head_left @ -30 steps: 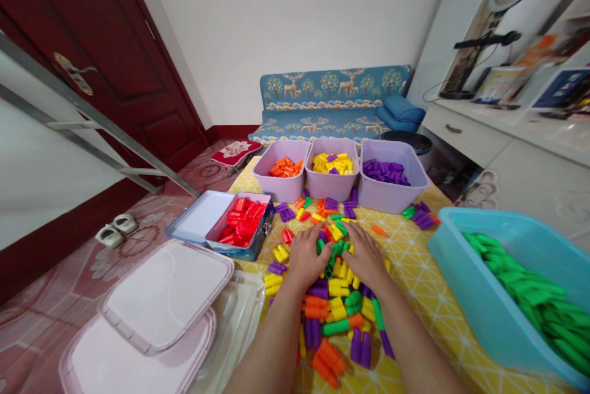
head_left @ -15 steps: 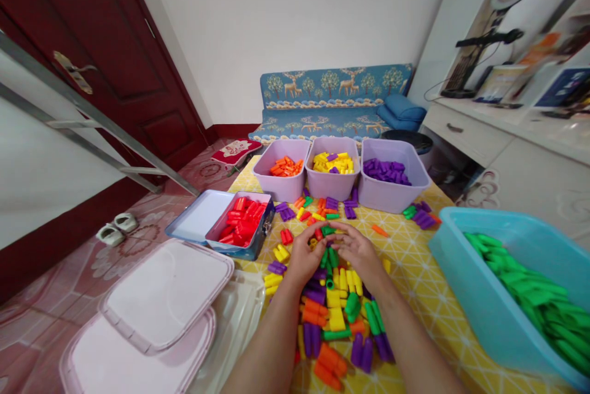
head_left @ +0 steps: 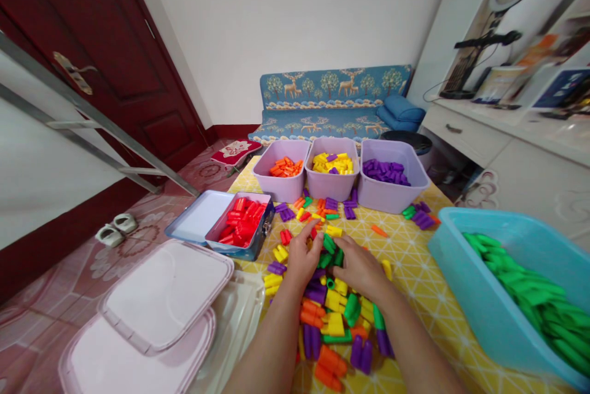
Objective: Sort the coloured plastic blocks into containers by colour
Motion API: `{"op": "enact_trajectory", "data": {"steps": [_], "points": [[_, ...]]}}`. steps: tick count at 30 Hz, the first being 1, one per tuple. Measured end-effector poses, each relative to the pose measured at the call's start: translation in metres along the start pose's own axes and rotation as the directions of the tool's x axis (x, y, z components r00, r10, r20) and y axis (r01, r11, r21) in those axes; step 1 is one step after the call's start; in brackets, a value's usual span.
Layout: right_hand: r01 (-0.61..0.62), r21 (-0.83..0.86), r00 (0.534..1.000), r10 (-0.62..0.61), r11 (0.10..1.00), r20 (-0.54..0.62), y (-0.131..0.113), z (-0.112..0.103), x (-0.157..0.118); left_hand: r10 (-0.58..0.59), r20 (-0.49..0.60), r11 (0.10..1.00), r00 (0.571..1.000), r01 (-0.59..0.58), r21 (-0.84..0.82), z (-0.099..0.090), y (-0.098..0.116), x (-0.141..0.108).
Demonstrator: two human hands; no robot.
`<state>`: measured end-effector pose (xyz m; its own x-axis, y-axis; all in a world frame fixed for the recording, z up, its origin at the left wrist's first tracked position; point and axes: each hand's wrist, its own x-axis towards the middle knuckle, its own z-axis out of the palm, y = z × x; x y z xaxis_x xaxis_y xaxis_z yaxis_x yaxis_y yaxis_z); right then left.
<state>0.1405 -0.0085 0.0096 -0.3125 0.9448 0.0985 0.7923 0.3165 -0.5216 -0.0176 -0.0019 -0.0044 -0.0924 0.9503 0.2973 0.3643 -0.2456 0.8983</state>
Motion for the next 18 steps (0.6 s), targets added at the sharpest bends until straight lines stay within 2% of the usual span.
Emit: {"op": "enact_trajectory", "data": {"steps": [4,6,8,12,15,18], "points": [[-0.105,-0.052,0.983,0.095,0.993,-0.16,0.007,0.009,0.006,0.084,-0.109,0.986,0.991,-0.066,0.155,-0.001,-0.002,-0.001],[-0.112,0.018,0.959,0.113,0.993,-0.261,0.016,0.012,0.008,0.143,-0.187,0.966,0.972,-0.097,0.239,-0.003,-0.001,-0.001],[-0.093,0.1,0.94,0.121,0.991,-0.319,0.025,0.013,0.008,0.168,-0.214,0.949,0.962,-0.099,0.298,-0.005,0.001,-0.001],[-0.102,0.095,0.941,0.127,0.99,-0.313,0.034,0.009,0.006,0.144,-0.038,0.928,0.989,-0.121,0.353,-0.005,0.008,-0.002],[-0.121,0.09,0.932,0.145,0.988,-0.332,0.032,0.003,0.004,0.134,0.09,0.89,0.987,-0.16,0.427,-0.004,0.012,-0.004],[-0.101,0.244,0.904,0.191,0.965,-0.382,0.028,-0.002,0.004,0.106,0.19,0.852,0.976,-0.188,0.489,-0.004,0.014,-0.007]]}}
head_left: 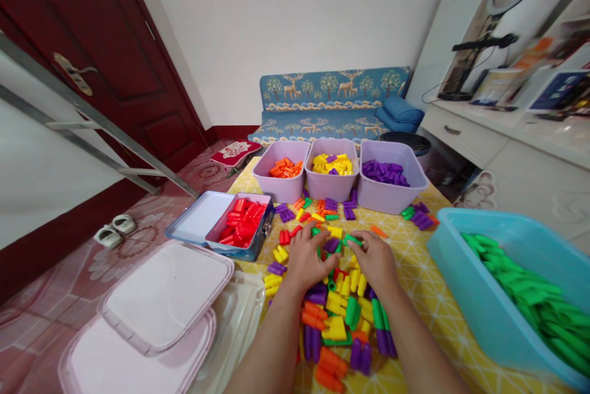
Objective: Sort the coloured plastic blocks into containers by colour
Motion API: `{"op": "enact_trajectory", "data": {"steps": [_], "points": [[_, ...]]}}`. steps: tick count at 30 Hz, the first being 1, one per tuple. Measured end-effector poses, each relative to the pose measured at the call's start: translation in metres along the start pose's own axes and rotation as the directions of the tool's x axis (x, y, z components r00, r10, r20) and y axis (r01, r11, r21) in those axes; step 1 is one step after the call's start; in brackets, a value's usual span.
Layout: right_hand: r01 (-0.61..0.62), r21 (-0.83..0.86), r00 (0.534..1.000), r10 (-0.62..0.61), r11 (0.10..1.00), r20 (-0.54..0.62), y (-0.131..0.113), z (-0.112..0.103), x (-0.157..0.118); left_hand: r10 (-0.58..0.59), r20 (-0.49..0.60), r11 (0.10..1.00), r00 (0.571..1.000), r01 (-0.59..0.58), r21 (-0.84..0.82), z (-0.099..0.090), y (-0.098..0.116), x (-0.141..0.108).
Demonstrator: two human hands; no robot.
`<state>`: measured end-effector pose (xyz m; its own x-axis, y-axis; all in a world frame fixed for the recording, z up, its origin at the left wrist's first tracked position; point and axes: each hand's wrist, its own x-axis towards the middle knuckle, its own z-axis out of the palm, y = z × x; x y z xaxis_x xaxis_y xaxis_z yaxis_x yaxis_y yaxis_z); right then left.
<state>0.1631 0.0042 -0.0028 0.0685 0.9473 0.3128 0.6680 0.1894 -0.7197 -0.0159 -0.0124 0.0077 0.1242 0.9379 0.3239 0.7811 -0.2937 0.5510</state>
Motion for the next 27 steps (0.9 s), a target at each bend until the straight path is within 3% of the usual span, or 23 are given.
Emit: {"op": "enact_trajectory", "data": {"steps": [2,4,6,8,11,16,18,24,25,27], "points": [[-0.069,0.222,0.995,0.083,0.973,-0.055,-0.005,-0.004,0.001,0.017,0.055,1.0,0.998,-0.018,0.018,0.0,-0.001,-0.001],[-0.131,0.469,0.967,0.217,0.874,-0.134,-0.011,-0.01,0.003,0.032,0.085,0.999,0.996,-0.034,0.02,0.0,-0.004,-0.002],[-0.091,0.665,0.899,0.348,0.741,-0.265,-0.017,-0.02,0.007,0.035,0.091,0.999,0.995,-0.037,0.016,0.002,-0.006,-0.002],[0.059,0.79,0.805,0.439,0.611,-0.4,-0.021,-0.034,0.012,0.033,0.08,0.999,0.996,-0.033,0.003,0.004,-0.008,-0.002],[0.277,0.856,0.716,0.5,0.437,-0.487,-0.019,-0.057,0.02,0.018,0.039,0.998,0.999,-0.016,-0.065,0.008,-0.01,0.0],[0.366,0.846,0.654,0.54,0.389,-0.531,-0.01,-0.082,0.022,-0.044,-0.014,0.974,0.999,0.04,-0.222,0.012,-0.014,0.004],[0.328,0.862,0.657,0.561,0.387,-0.502,-0.009,-0.085,0.02,-0.053,-0.03,0.964,0.998,0.043,-0.261,0.013,-0.016,0.005],[0.138,0.879,0.747,0.535,0.456,-0.395,-0.016,-0.07,0.017,-0.085,-0.04,0.947,0.996,0.068,-0.315,0.014,-0.016,0.005],[0.072,0.872,0.781,0.516,0.484,-0.352,-0.018,-0.064,0.016,-0.09,-0.045,0.943,0.995,0.071,-0.324,0.014,-0.016,0.005],[-0.087,0.803,0.891,0.406,0.59,-0.202,-0.022,-0.049,0.013,-0.087,-0.053,0.935,0.995,0.063,-0.35,0.013,-0.015,0.005]]}}
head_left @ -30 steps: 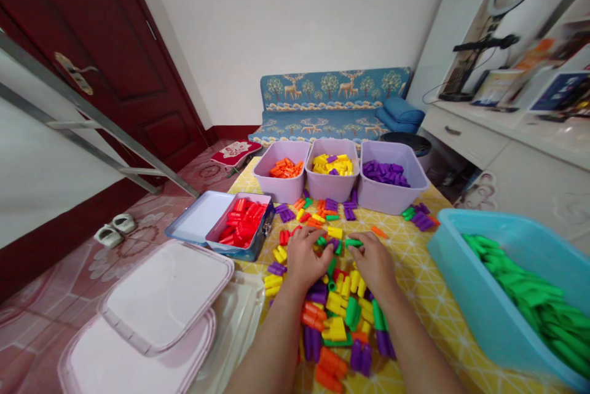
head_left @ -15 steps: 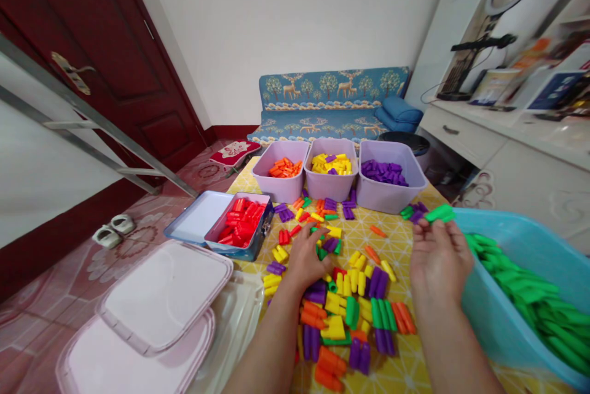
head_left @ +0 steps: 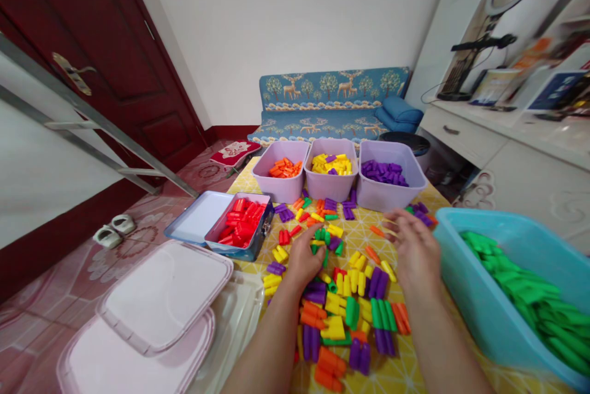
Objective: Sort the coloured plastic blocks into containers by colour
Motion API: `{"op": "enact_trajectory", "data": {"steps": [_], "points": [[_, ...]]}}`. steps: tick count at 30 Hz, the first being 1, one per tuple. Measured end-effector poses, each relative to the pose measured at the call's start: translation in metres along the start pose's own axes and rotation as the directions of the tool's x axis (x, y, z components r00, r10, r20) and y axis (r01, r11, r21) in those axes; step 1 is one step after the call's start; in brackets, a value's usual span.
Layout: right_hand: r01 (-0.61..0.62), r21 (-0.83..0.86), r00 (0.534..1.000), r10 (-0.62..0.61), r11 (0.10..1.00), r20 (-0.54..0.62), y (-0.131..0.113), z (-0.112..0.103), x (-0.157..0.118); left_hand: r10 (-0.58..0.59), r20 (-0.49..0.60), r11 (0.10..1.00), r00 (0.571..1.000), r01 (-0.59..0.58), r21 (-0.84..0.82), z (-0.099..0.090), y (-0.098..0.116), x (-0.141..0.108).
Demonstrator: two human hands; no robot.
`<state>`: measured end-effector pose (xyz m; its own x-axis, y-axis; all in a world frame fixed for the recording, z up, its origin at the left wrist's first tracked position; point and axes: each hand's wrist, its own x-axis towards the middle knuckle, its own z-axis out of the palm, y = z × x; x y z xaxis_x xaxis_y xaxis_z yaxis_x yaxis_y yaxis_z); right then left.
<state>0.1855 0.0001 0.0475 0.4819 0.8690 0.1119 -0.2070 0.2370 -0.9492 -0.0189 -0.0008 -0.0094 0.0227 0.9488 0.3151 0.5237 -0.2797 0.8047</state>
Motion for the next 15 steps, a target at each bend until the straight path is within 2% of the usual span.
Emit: {"op": "enact_trajectory", "data": {"steps": [1,3,4,5,7,9,12,15], "points": [[-0.019,-0.115,0.989,0.036,0.993,0.145,0.006,0.006,-0.005,0.009,0.001,1.0,1.0,-0.009,-0.02,0.0,0.0,0.0],[0.029,-0.318,0.906,0.109,0.948,0.409,0.02,0.017,-0.016,0.032,0.022,0.996,0.999,-0.03,-0.08,0.0,0.001,-0.001],[0.089,-0.387,0.862,0.124,0.918,0.491,0.026,0.021,-0.021,0.04,0.033,0.993,0.999,-0.036,-0.115,0.001,0.002,-0.001],[0.161,-0.438,0.837,0.113,0.884,0.535,0.032,0.025,-0.026,0.043,0.038,0.988,0.998,-0.036,-0.148,0.001,0.003,-0.002],[0.298,-0.505,0.824,0.049,0.81,0.565,0.04,0.03,-0.032,0.032,0.036,0.978,0.999,-0.024,-0.207,0.001,0.005,-0.002],[0.375,-0.536,0.821,-0.003,0.757,0.571,0.043,0.03,-0.032,-0.009,0.033,0.966,0.999,0.017,-0.256,0.001,0.009,-0.002],[0.33,-0.548,0.824,0.049,0.769,0.564,0.043,0.024,-0.027,-0.082,0.028,0.949,0.996,0.086,-0.302,0.001,0.013,-0.002],[0.211,-0.53,0.83,0.136,0.821,0.541,0.04,0.02,-0.023,-0.069,-0.027,0.959,0.997,0.058,-0.279,0.002,0.013,0.0]]}}
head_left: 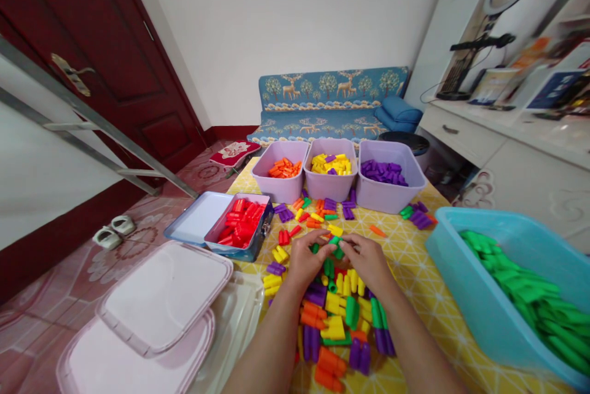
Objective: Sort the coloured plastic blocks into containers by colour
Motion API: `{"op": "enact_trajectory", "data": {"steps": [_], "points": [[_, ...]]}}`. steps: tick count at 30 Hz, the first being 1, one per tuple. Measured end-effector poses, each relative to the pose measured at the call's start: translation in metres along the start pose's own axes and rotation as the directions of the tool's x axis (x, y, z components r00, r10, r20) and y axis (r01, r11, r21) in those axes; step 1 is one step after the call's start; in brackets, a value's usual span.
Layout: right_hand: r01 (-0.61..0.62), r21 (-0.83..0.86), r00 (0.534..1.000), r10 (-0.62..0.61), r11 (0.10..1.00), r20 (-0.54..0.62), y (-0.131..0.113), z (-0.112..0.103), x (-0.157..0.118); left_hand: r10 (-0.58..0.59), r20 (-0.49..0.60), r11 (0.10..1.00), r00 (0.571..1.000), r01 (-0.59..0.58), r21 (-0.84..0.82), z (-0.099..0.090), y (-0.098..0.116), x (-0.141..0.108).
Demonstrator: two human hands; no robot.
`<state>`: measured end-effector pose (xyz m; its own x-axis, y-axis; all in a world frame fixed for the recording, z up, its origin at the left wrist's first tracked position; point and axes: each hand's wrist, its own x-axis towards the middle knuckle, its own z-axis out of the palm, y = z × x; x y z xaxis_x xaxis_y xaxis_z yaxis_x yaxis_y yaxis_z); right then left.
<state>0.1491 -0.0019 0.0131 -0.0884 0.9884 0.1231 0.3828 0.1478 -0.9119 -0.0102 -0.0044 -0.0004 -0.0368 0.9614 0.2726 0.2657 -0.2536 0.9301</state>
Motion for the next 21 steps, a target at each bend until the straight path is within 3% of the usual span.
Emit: {"op": "enact_trajectory", "data": {"steps": [7,11,13,16,18,21], "points": [[-0.109,0.143,0.992,0.117,0.984,-0.049,-0.003,-0.011,0.002,0.095,-0.009,0.992,0.995,-0.094,0.085,0.0,-0.008,0.001],[-0.074,0.31,0.955,0.157,0.948,-0.251,-0.005,-0.028,0.005,0.063,-0.092,0.992,0.994,-0.052,0.117,-0.002,-0.009,0.002],[0.026,0.396,0.881,0.166,0.918,-0.443,-0.01,-0.039,0.005,0.04,-0.125,0.992,0.991,-0.024,0.125,-0.002,-0.008,0.002],[0.291,0.514,0.698,0.188,0.807,-0.691,-0.021,-0.057,0.004,0.025,-0.138,0.989,0.99,-0.005,0.145,-0.003,-0.006,0.002],[0.455,0.556,0.602,0.221,0.696,-0.768,-0.025,-0.069,0.004,0.024,-0.138,0.988,0.99,-0.003,0.152,-0.003,-0.005,0.002],[0.591,0.561,0.516,0.264,0.579,-0.815,-0.022,-0.083,0.004,0.03,-0.149,0.987,0.988,-0.006,0.16,-0.003,-0.005,0.002]]}}
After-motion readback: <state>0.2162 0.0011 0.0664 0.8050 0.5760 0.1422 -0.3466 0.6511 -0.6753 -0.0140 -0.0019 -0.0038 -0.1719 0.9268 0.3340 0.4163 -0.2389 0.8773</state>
